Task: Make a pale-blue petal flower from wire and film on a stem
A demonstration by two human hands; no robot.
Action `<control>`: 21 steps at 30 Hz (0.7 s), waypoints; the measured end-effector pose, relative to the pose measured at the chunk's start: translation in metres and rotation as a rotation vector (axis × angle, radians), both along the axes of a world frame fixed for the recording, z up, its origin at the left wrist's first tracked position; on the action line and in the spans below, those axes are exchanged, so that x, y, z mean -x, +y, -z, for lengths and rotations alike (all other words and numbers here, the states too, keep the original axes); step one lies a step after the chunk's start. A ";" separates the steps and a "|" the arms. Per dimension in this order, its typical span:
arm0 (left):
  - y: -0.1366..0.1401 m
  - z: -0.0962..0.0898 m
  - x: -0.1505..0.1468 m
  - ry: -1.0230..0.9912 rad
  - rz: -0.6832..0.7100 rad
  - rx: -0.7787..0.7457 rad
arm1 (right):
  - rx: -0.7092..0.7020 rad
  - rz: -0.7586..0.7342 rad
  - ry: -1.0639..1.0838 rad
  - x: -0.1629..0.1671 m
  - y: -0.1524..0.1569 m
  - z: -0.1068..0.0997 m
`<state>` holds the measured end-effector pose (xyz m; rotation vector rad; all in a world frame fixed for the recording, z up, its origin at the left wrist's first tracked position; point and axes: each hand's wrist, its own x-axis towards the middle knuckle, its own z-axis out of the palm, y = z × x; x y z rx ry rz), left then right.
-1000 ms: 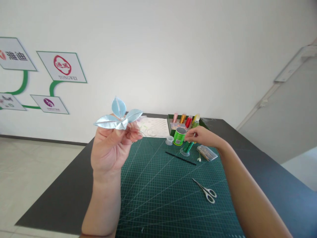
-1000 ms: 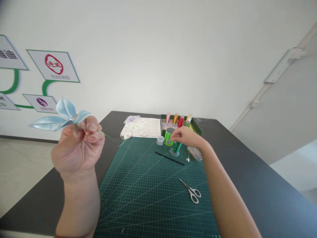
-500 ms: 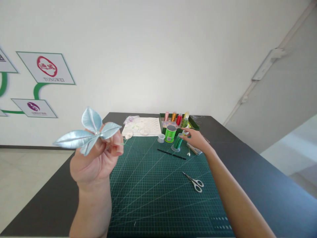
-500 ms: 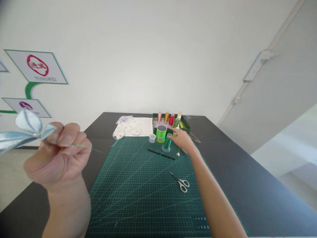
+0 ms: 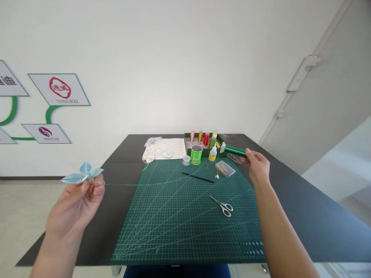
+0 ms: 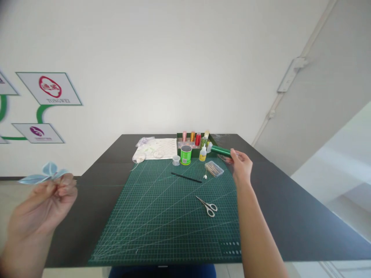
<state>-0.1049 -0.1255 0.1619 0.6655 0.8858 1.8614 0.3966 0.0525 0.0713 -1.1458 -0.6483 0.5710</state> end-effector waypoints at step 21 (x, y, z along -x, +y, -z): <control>0.071 0.063 0.098 -0.430 -0.251 0.288 | -0.061 0.179 0.675 -0.073 -0.039 0.031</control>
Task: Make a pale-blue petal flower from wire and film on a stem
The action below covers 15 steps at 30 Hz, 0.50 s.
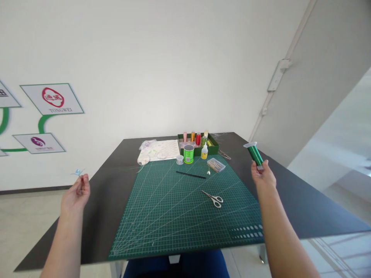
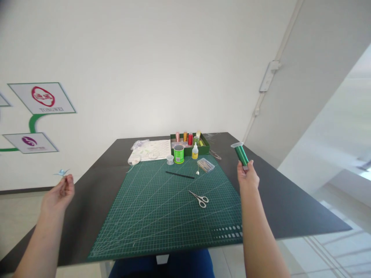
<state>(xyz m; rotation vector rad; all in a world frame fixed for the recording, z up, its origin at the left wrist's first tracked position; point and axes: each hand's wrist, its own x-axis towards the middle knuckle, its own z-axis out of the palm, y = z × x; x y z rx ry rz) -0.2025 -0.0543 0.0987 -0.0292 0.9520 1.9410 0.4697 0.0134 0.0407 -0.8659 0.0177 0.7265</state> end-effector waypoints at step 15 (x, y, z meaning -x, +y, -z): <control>-0.015 0.012 0.076 0.257 -0.146 0.056 | -0.102 0.094 0.041 -0.008 -0.032 -0.048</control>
